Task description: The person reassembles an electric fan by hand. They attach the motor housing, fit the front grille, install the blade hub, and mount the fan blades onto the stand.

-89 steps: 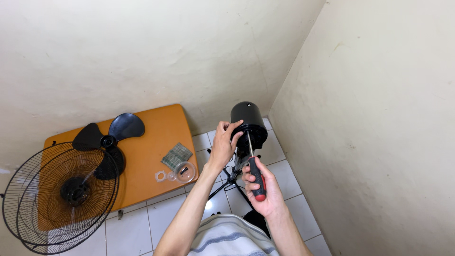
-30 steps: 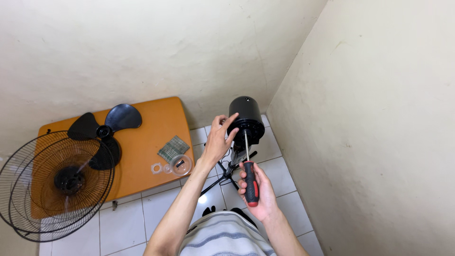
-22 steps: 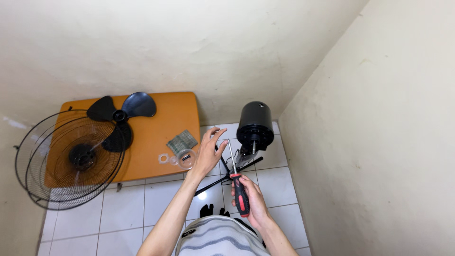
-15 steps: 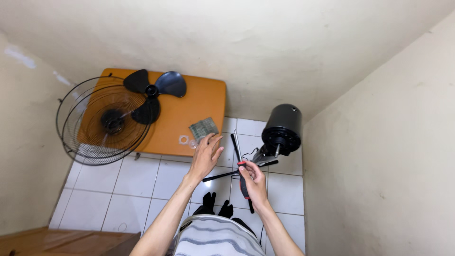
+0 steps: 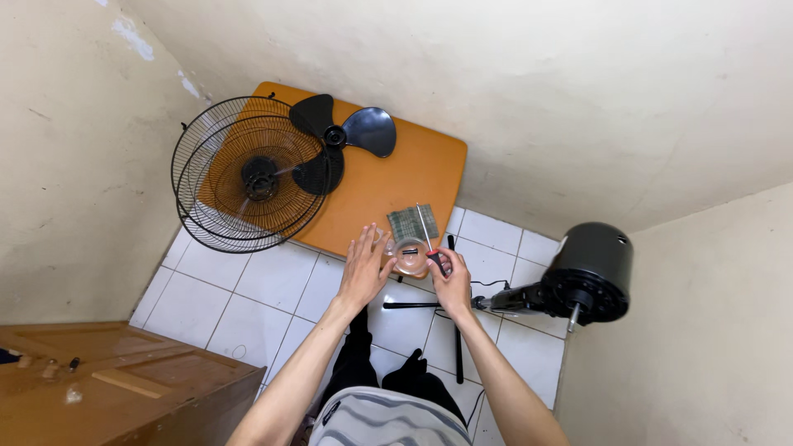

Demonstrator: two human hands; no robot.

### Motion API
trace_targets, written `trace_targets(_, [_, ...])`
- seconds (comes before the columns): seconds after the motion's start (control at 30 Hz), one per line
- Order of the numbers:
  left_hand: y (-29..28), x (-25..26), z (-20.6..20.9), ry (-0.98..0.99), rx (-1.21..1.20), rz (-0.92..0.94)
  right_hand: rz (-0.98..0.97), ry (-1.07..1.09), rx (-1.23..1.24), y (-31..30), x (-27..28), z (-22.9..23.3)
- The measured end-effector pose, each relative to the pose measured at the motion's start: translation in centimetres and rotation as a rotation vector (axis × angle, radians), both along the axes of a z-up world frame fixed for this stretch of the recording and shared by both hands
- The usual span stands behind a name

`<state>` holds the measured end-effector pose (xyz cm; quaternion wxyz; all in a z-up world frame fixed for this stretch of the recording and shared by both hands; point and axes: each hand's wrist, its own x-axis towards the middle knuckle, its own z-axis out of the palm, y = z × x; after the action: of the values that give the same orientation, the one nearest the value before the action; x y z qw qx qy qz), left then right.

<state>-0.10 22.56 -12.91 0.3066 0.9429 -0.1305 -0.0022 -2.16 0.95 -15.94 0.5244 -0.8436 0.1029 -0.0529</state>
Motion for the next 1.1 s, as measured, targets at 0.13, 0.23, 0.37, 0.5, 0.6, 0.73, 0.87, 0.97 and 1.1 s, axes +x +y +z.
trace_targets(0.13, [1.7, 3.2, -3.6, 0.019, 0.03, -0.043, 0.07, -0.056, -0.17, 0.7, 4.4, -2.1])
trace_targets(0.23, [2.7, 6.0, -6.9, 0.054, 0.06, -0.064, 0.163, -0.123, -0.313, 0.8, 8.5, -4.2])
trace_targets(0.37, [3.1, 9.5, -11.8, 0.019, 0.097, -0.098, 0.295, -0.154, -0.455, 1.2, 13.1, -7.9])
trace_targets(0.5, [2.9, 12.5, -16.5, 0.008, 0.167, -0.13, 0.374, -0.089, -0.53, 1.5, 16.4, -12.2])
trace_targets(0.6, [2.2, 13.7, -19.1, 0.077, 0.193, -0.148, 0.433, -0.059, -0.584, 1.3, 17.4, -15.0])
trace_targets(0.73, [1.5, 14.5, -20.8, 0.094, 0.209, -0.187, 0.464, 0.012, -0.601, 1.5, 18.4, -17.1])
trace_targets(0.87, [1.1, 13.7, -21.3, 0.095, 0.184, -0.213, 0.432, 0.034, -0.494, 1.6, 18.1, -16.7])
trace_targets(0.97, [0.4, 12.6, -21.1, 0.076, 0.176, -0.241, 0.357, -0.087, -0.451, 1.5, 16.8, -15.1])
trace_targets(1.1, [-0.5, 10.6, -20.8, 0.099, 0.137, -0.279, 0.286, -0.139, -0.558, 1.3, 13.1, -13.2])
